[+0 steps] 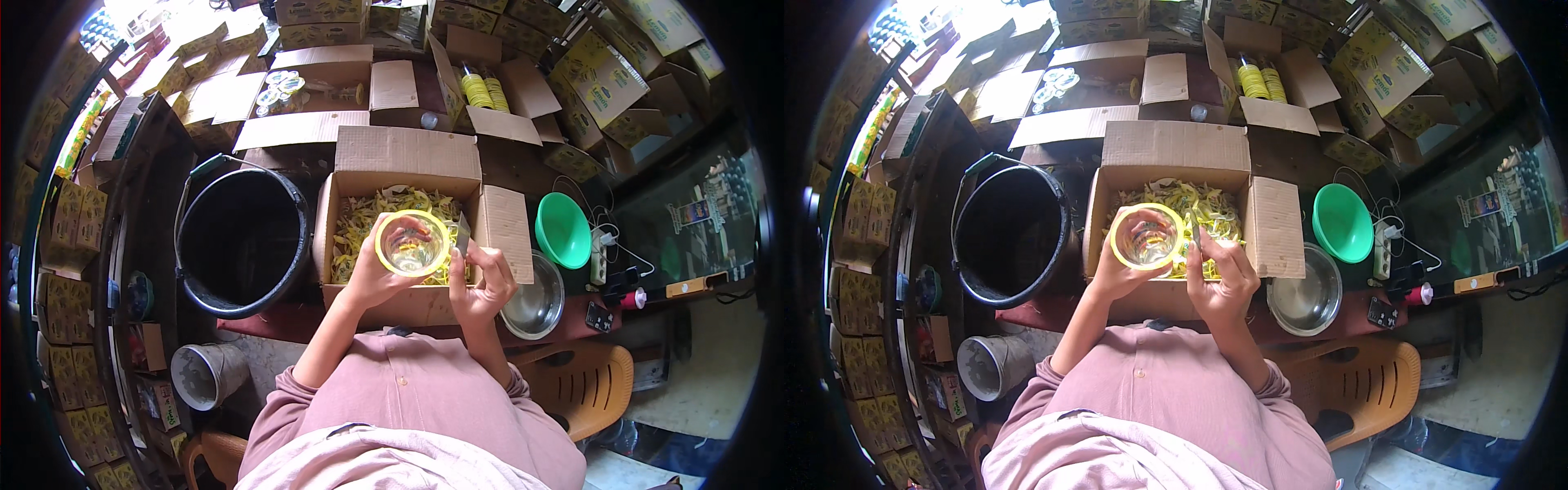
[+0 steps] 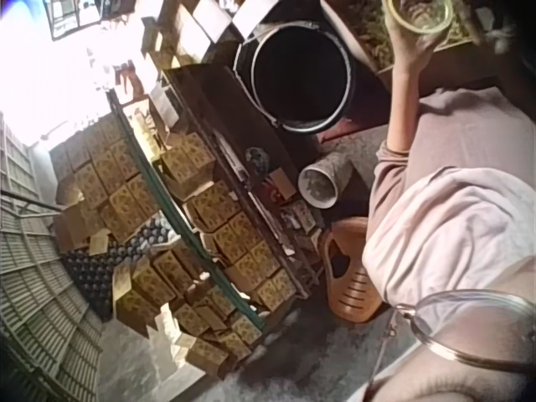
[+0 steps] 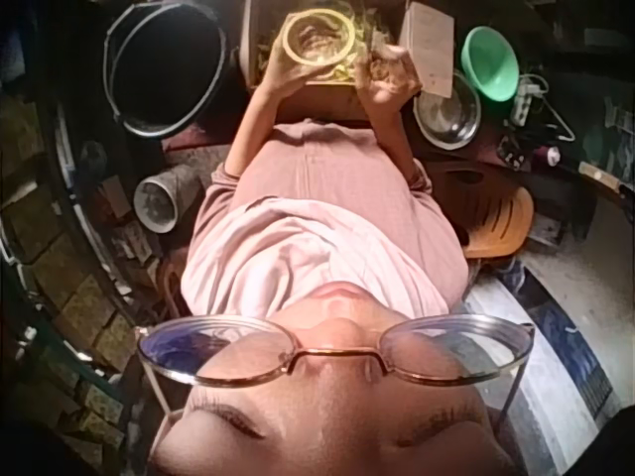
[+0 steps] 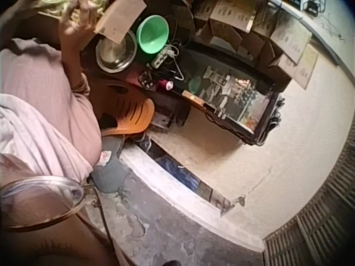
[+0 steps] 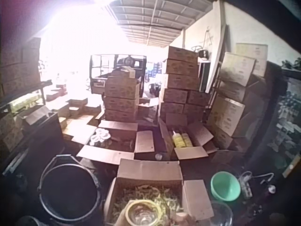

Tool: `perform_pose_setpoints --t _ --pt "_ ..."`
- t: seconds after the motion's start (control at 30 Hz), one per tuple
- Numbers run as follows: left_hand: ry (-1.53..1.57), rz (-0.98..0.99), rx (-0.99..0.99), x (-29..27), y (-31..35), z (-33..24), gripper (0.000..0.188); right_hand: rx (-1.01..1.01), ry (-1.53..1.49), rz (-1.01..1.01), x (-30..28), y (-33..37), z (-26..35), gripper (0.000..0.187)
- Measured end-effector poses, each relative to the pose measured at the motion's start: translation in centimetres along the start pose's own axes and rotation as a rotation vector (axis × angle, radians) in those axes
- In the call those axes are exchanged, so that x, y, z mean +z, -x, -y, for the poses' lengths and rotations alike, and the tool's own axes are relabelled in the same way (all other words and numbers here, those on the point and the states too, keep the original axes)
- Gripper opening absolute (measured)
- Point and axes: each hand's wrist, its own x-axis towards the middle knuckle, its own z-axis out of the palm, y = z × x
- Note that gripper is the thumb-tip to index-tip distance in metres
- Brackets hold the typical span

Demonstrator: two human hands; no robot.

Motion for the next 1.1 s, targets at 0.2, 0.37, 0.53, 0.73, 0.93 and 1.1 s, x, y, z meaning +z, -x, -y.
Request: perform_pose_setpoints --t 0.2,0.37,0.53,0.73,0.93,1.1 --pt "0.033 -0.053 -0.035 0.4 0.2 -0.5 0.058 -0.083 0.038 0.008 0.3 0.5 0.4 0.027" --pt "-0.011 -0.002 -0.037 0.0 0.3 -0.2 0.059 -0.154 0.122 -0.018 0.5 0.4 0.3 0.03" --pt "-0.05 0.006 -0.068 -0.1 0.2 -0.5 0.061 -0.166 0.145 -0.015 0.6 0.0 0.4 0.028" --pt "-0.074 0.063 -0.011 -0.5 0.7 0.4 0.064 -0.077 0.049 0.079 0.0 -0.6 -0.3 0.029" --pt "0.015 0.044 -0.025 -0.1 0.5 -0.2 0.064 -0.001 -0.06 0.032 -0.1 0.2 -0.5 0.025" --pt "-0.016 0.067 -0.045 -0.4 0.4 -0.4 0.062 -0.036 -0.065 0.025 -0.1 0.4 -0.4 0.025"
